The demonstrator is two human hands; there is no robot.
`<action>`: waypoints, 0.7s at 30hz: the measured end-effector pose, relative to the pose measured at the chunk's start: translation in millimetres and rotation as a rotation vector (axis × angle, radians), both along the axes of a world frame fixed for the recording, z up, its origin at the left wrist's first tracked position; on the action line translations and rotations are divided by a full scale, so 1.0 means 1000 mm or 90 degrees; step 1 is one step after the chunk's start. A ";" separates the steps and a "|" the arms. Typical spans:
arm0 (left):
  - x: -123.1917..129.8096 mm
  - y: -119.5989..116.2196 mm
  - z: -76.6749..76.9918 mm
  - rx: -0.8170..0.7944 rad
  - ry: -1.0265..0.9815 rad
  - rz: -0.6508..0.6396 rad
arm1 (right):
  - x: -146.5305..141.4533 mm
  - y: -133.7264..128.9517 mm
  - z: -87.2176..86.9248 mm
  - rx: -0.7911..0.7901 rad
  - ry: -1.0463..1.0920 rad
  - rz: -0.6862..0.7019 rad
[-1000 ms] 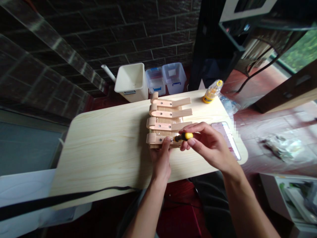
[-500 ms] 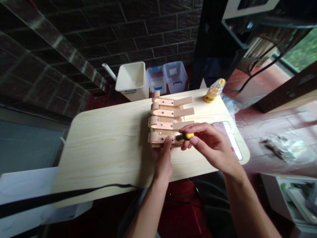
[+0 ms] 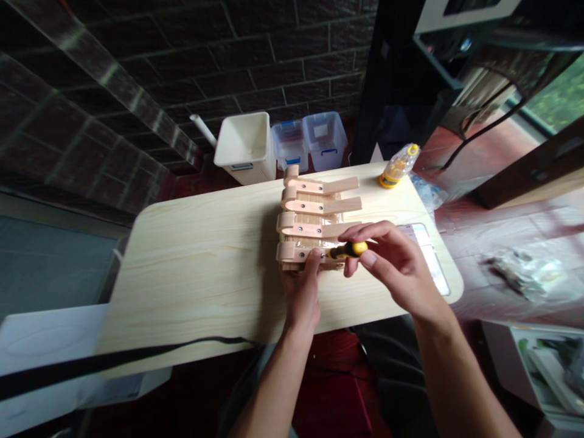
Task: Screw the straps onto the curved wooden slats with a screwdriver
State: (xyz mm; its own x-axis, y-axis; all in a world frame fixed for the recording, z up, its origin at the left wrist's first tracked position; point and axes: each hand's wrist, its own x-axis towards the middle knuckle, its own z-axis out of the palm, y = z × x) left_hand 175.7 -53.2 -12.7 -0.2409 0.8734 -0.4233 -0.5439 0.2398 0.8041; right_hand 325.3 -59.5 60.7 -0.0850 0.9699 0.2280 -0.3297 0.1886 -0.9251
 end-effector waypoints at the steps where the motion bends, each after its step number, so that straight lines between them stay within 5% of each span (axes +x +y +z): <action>1: 0.000 0.000 0.000 -0.007 -0.001 0.005 | 0.001 0.000 0.001 0.000 -0.005 0.001; 21: -0.001 0.000 -0.002 -0.032 0.035 0.006 | 0.007 -0.002 0.003 -0.008 -0.071 0.021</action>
State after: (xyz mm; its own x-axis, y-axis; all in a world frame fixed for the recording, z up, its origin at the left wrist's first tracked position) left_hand 174.9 -53.0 -14.4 -0.2738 0.8491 -0.4518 -0.5014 0.2749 0.8204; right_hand 332.6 -61.5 64.1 -0.1407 0.9688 0.2040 -0.2311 0.1682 -0.9583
